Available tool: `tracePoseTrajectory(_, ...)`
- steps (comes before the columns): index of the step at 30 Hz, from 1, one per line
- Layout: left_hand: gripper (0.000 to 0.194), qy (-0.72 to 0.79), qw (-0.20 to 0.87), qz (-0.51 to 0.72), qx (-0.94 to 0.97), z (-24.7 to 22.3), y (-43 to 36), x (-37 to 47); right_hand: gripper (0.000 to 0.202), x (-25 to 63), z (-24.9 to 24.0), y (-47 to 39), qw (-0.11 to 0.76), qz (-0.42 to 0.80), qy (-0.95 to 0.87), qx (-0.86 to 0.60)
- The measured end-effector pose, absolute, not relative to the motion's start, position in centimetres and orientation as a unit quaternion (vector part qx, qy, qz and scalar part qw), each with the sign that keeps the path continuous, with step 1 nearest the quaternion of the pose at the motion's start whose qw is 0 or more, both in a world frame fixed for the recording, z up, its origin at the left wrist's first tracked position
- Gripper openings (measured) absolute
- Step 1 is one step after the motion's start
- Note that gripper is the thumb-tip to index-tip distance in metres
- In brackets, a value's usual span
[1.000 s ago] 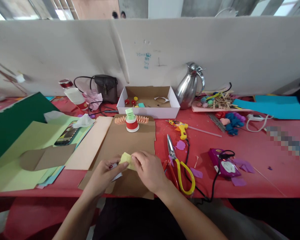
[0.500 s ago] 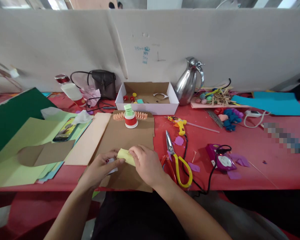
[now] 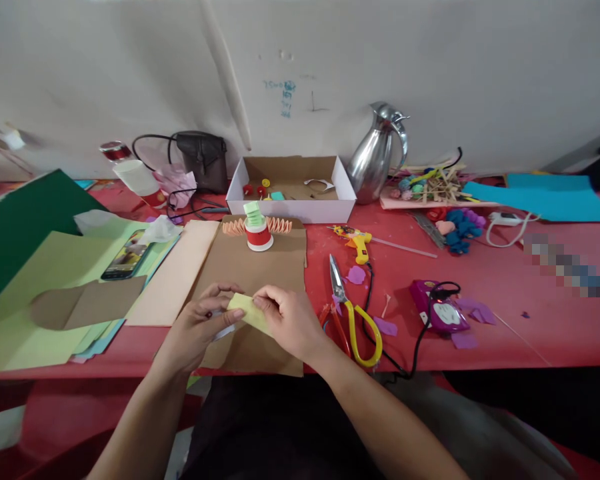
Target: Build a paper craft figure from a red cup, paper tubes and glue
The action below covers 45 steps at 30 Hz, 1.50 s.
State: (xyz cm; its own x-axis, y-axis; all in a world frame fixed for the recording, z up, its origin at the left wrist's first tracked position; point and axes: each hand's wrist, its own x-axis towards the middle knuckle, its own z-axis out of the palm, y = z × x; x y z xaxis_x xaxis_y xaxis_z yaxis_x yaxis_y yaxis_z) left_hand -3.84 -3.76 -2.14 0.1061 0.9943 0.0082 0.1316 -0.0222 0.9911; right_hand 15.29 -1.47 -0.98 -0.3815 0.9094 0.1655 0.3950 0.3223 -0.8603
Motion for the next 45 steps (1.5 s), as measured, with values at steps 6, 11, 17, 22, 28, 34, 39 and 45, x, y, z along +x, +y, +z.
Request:
tracePoseTrajectory(6,0.014,0.502,0.446,0.425,0.607,-2.1,-4.1,-4.2,0.019,15.0,-0.9,-1.5,0.337,0.410,-0.714,-0.457)
tracePoseTrajectory(11,0.020,0.517,0.417,0.401,0.631,-1.6,-4.2,-4.2,0.019,15.3,-0.7,-1.7,0.342,0.424,-0.723,-0.424)
tracePoseTrajectory(17,0.022,0.502,0.415,0.388,0.652,-1.0,-4.3,-3.3,0.017,15.1,-0.7,-2.0,0.377,0.378,-0.750,-0.391)
tracePoseTrajectory(22,0.022,0.509,0.425,0.382,0.644,-1.0,-4.3,-2.8,0.020,14.8,-1.1,-2.4,0.370,0.323,-0.768,-0.410)
tracePoseTrajectory(28,0.030,0.486,0.421,0.408,0.648,-1.0,-4.2,-2.9,0.022,15.2,-0.9,-2.3,0.356,0.260,-0.786,-0.433)
tracePoseTrajectory(34,0.018,0.505,0.436,0.447,0.596,-1.6,-4.2,-3.5,0.028,15.7,-0.9,-1.2,0.395,0.432,-0.664,-0.464)
tracePoseTrajectory(39,0.013,0.488,0.473,0.451,0.578,-1.8,-4.4,-4.3,0.027,16.2,-1.9,0.1,0.462,0.480,-0.566,-0.486)
tracePoseTrajectory(45,0.013,0.502,0.513,0.512,0.472,-2.0,-4.1,-5.0,0.026,17.2,-2.7,0.7,0.425,0.413,-0.641,-0.488)
